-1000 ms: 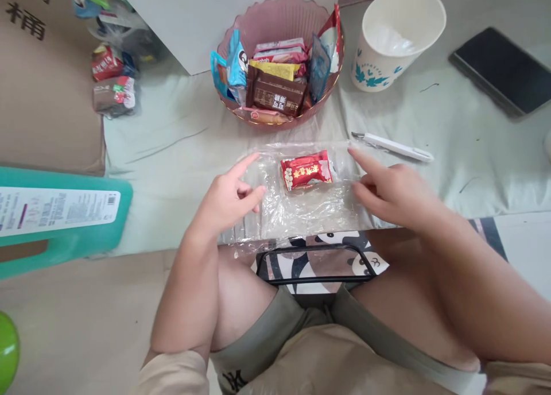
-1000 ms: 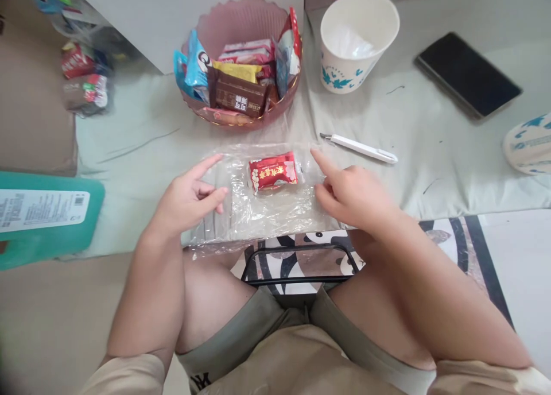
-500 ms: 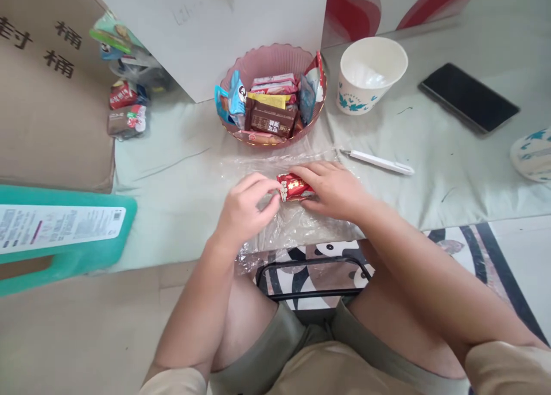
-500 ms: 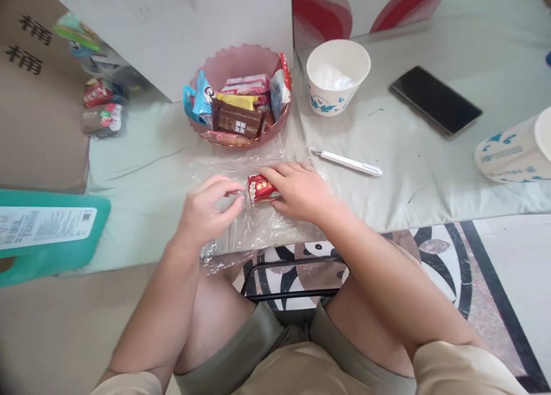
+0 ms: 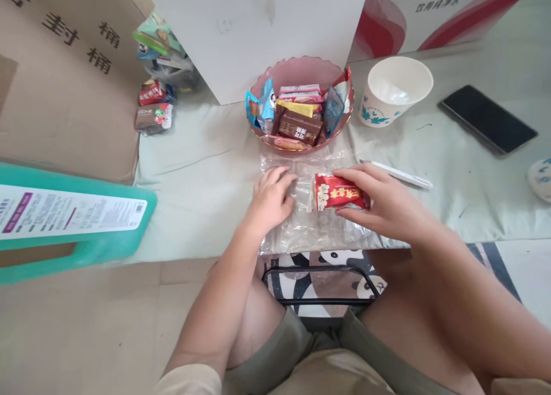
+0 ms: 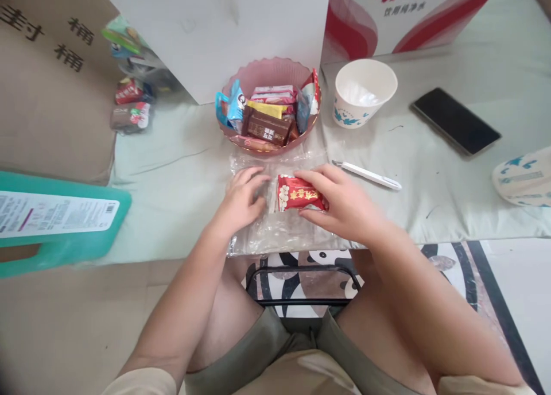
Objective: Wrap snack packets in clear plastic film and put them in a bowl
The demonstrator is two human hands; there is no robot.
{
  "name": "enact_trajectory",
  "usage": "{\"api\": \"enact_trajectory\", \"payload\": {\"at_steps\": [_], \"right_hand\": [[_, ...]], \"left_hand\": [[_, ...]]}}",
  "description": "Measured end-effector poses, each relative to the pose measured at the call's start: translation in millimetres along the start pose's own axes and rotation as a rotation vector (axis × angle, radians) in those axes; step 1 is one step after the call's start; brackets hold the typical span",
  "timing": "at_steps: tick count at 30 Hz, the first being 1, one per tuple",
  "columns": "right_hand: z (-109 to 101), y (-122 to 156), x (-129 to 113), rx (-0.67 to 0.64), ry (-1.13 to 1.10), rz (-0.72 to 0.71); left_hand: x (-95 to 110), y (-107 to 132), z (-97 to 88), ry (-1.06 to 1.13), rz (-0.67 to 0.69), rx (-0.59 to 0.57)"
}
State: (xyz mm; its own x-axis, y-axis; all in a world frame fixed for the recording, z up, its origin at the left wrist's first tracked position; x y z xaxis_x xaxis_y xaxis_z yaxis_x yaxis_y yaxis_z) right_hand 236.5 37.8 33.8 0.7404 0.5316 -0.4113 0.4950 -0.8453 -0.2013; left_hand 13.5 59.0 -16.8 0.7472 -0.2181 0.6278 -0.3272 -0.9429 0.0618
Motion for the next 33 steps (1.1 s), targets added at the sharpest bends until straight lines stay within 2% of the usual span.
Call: {"api": "enact_trajectory", "payload": {"at_steps": [3,6,9,11,12,13,15,18,21,24,26,28,30,33], "right_hand": [[-24,-28,-8,0.126,0.061,0.008],[-37,-86,1,0.217,0.18,0.063],[-37,-150,23,0.189,0.274,0.112],[-37,-173,29,0.189,0.324,0.13],[-38,-174,26,0.197,0.335,0.124],[-38,-169,19,0.207,0.332,0.109],[-39,-138,-3,0.237,0.276,0.047],[-35,-61,-27,0.321,0.096,-0.024],[-18,16,-20,0.24,-0.035,-0.032],[-3,71,9,0.198,-0.026,0.025],[4,93,26,0.182,0.099,0.06],[11,103,34,0.16,0.231,0.046],[16,102,34,0.137,0.307,-0.009],[20,92,21,0.131,0.297,-0.133]], "left_hand": [[1,1,1.1,-0.039,-0.044,-0.014],[1,2,1.5,-0.038,-0.056,-0.007],[2,2,1.6,-0.029,-0.057,-0.016],[2,3,1.1,-0.021,-0.062,-0.031],[3,3,0.7,-0.016,-0.065,-0.04],[3,3,0.2,-0.01,-0.067,-0.048],[3,4,-0.8,-0.003,-0.067,-0.059],[3,5,-1.7,0.012,-0.053,-0.064],[3,5,-2.5,0.044,-0.041,-0.055],[5,2,-6.4,0.097,-0.037,-0.014],[6,1,-10.8,0.155,-0.02,0.019],[7,0,-14.7,0.231,0.002,0.033],[6,0,-16.4,0.302,0.013,0.025],[1,-2,-15.4,0.377,0.02,0.038]]}}
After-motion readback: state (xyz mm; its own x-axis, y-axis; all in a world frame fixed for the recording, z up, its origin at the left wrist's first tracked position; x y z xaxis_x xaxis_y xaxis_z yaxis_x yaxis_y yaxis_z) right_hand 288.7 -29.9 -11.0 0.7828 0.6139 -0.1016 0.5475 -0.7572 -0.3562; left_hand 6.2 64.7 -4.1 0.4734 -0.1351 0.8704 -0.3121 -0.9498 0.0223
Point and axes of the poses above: each hand's wrist, its own y-axis away from the middle knuckle, its own z-axis out of the palm, x = y × z, the point moved 4 cm from there along -y, towards the middle knuckle, and after that the axes turned 10 degrees about y, right-handed, at the moved point
